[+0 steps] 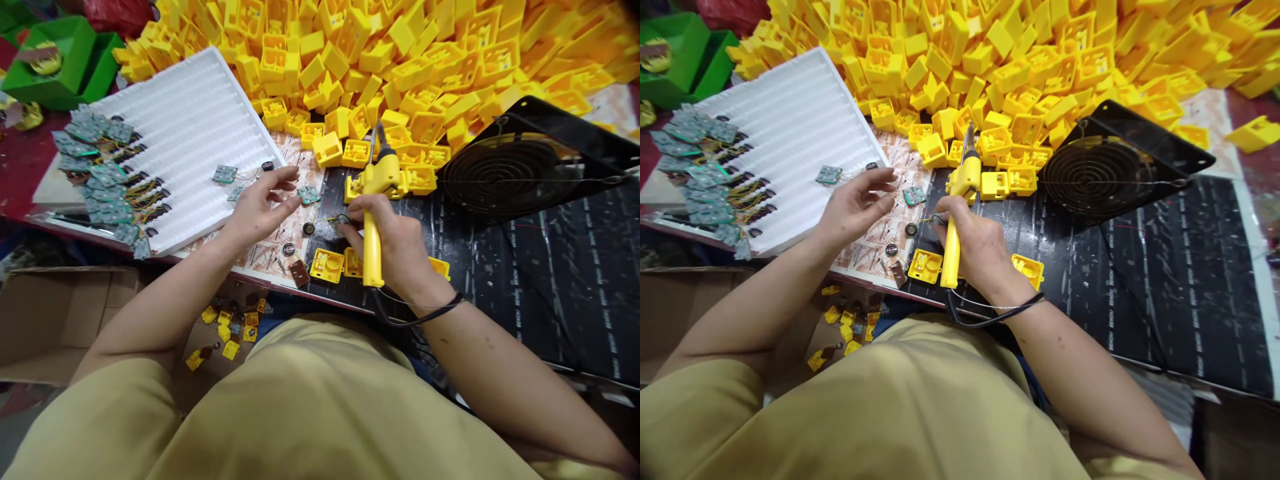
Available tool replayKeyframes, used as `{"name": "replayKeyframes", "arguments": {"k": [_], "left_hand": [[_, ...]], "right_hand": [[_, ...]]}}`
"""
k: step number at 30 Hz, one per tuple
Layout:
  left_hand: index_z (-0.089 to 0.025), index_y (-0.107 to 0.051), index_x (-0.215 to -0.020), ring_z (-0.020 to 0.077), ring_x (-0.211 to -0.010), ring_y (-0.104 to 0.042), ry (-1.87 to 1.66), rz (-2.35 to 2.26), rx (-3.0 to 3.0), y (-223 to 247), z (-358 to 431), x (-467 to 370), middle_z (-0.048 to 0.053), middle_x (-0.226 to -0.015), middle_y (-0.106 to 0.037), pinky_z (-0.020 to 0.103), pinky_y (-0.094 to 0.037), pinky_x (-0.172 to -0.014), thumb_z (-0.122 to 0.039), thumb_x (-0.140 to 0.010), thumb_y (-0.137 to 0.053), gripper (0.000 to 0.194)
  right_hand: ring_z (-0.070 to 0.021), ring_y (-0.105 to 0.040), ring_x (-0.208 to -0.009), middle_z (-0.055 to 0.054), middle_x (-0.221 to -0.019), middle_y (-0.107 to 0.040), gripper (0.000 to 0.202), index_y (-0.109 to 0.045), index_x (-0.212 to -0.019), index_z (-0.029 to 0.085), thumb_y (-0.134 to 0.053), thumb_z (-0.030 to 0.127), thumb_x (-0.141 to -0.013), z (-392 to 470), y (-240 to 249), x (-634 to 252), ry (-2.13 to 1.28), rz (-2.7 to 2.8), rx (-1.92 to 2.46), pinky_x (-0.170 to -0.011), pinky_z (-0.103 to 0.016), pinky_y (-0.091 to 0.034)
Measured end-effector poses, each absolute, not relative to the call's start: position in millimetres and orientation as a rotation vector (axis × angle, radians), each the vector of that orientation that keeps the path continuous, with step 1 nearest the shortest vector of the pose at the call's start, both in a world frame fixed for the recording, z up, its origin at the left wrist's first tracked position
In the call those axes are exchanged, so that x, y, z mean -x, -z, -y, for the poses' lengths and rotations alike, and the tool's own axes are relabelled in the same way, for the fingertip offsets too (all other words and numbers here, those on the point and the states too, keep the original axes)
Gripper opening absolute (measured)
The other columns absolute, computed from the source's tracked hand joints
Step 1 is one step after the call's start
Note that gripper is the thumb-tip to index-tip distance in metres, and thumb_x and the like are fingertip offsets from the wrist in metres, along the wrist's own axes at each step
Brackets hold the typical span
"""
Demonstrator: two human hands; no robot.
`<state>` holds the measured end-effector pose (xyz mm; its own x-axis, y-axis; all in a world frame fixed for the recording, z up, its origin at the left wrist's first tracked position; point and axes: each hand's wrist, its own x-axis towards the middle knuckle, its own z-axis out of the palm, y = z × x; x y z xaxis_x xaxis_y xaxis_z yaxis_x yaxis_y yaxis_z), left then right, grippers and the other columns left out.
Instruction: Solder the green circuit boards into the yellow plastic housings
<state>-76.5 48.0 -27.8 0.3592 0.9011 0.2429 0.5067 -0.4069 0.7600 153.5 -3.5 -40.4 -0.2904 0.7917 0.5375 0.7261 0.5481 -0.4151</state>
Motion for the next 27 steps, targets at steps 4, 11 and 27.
{"name": "replayKeyframes", "arguments": {"k": [4, 11, 27], "left_hand": [[-0.016, -0.072, -0.106, 0.0261, -0.12, -0.058, -0.692, -1.195, -2.3, 30.0, -40.3, 70.9, 0.01, -0.119, -0.07, 0.047, -0.04, -0.108, -0.036, -0.091, -0.052, 0.032], [-0.014, -0.071, -0.099, 0.019, -0.097, -0.07, -0.954, -1.016, -1.612, 29.7, -31.6, 30.6, 0.008, -0.101, -0.075, 0.031, -0.054, -0.09, -0.037, -0.09, -0.057, 0.029], [-0.013, -0.061, -0.127, 0.0248, -0.111, -0.062, -0.379, -1.236, -2.456, 28.9, -36.4, 41.1, 0.012, -0.12, -0.068, 0.039, -0.048, -0.099, -0.016, -0.088, -0.05, 0.041]], "right_hand": [[-0.0138, -0.069, -0.07, 0.002, -0.085, -0.069, 0.022, -0.048, -0.107, 0.023, -0.061, 0.027, -0.089, 8.7, 33.6, -148.1, -0.126, 1.982, 1.211, -0.057, -0.02, -0.05], [-0.0117, -0.068, -0.067, 0.003, -0.086, -0.069, 0.019, -0.048, -0.105, 0.024, -0.059, 0.026, -0.09, 16.5, 35.6, -139.0, -0.087, 1.901, 1.18, -0.057, -0.019, -0.051], [-0.0153, -0.062, -0.067, -0.001, -0.075, -0.064, 0.019, -0.062, -0.109, 0.021, -0.052, 0.03, -0.095, 17.8, 37.4, -160.4, 0.14, 2.029, 1.248, -0.064, -0.027, -0.05]]}}
